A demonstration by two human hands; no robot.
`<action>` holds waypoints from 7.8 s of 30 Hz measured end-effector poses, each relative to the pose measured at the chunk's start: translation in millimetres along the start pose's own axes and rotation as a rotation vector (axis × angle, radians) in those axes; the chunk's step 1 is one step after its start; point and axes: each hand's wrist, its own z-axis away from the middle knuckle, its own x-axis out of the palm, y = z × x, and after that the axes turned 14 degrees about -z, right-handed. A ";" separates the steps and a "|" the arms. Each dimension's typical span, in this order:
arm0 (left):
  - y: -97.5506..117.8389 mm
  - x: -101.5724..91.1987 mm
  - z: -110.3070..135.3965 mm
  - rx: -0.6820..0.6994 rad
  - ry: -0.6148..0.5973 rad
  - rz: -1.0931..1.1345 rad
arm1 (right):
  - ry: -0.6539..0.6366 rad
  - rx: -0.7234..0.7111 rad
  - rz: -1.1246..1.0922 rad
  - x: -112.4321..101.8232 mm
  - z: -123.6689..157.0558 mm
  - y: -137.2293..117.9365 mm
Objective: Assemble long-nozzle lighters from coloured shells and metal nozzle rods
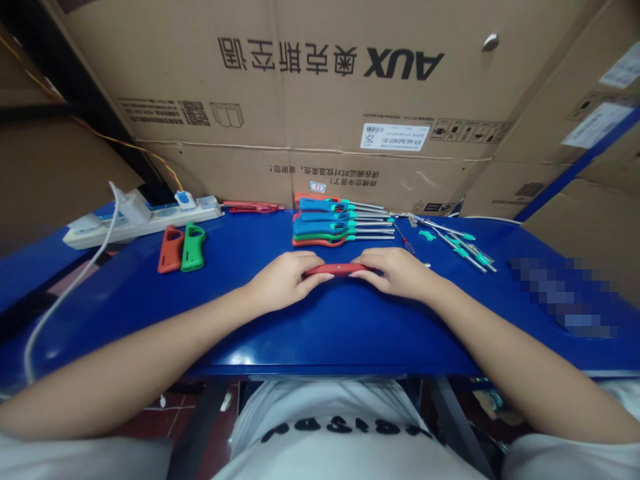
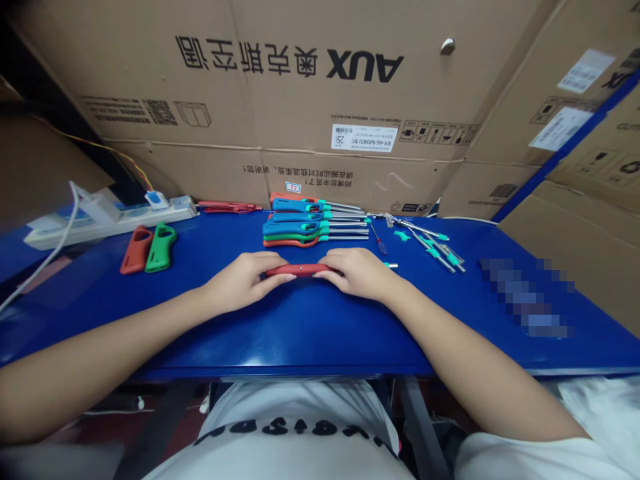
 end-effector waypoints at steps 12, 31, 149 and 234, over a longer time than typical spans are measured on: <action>-4.4 3.6 -6.5 -0.277 -0.067 0.387 | 0.104 -0.140 0.282 -5.8 1.1 10.1; -19.3 -11.7 -5.3 -0.024 -0.008 -0.221 | 0.099 0.197 0.353 -48.7 19.2 49.7; 24.4 22.9 11.2 -0.003 -0.009 0.191 | 0.729 0.302 -1.065 19.7 -68.4 -47.0; 11.0 20.6 4.7 0.009 0.027 0.279 | 0.516 -0.167 -0.354 8.4 -36.6 -48.7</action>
